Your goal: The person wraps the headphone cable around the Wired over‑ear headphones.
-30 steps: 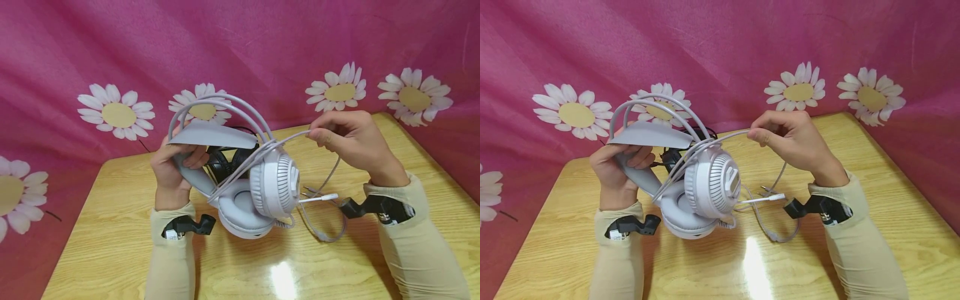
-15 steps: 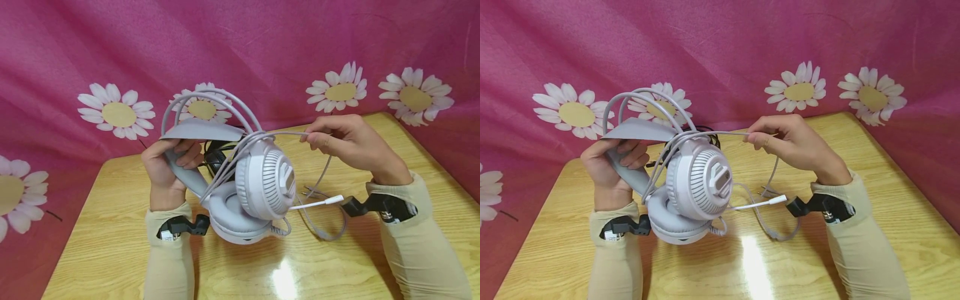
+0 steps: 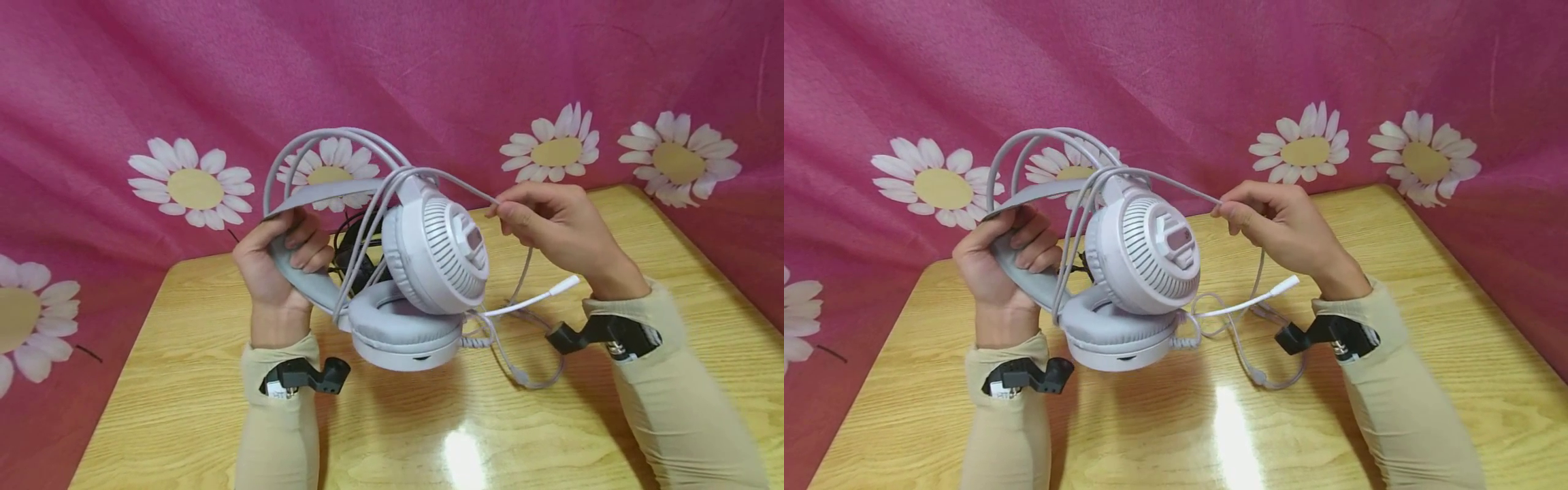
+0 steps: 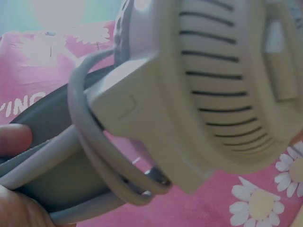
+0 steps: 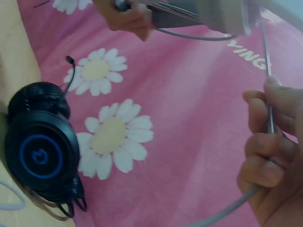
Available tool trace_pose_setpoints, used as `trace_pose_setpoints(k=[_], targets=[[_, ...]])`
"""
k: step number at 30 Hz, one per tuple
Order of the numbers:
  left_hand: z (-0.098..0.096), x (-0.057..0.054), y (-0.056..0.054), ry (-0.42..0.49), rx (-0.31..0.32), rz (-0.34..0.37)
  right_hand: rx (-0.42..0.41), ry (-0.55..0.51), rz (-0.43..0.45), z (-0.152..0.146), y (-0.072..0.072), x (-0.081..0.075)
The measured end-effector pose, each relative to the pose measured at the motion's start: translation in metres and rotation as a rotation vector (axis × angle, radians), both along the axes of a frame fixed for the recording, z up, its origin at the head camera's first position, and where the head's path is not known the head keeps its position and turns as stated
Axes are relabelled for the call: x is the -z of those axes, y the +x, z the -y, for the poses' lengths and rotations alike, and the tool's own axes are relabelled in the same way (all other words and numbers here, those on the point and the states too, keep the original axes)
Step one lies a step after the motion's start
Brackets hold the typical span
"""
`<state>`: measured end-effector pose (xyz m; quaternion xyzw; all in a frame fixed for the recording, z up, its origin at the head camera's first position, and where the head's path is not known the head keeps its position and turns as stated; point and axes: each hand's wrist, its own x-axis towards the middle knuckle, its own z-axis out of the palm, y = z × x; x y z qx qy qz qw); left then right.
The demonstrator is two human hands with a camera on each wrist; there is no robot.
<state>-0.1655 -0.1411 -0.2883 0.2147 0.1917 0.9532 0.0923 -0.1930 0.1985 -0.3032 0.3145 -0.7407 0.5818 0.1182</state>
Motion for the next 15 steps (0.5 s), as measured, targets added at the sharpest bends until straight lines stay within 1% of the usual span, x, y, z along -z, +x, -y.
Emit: trace_pose_setpoints(k=[2, 5, 8, 12, 15], targets=[[-0.002, -0.001, 0.001, 0.009, -0.011, 0.022, 0.031, -0.017, 0.017, 0.006, 0.0, 0.001], [-0.005, -0.003, 0.003, 0.016, -0.042, 0.047, 0.062, -0.048, 0.05, 0.015, 0.0, 0.004], [-0.009, -0.005, 0.006, 0.029, -0.059, 0.068, 0.051, -0.106, 0.08, 0.022, -0.002, 0.008], [-0.017, -0.006, 0.009, 0.038, -0.055, 0.1, 0.059, -0.125, 0.071, 0.028, -0.005, 0.016], [-0.023, -0.005, 0.009, 0.019, -0.07, 0.125, 0.1, -0.097, 0.039, 0.03, -0.009, 0.023]])
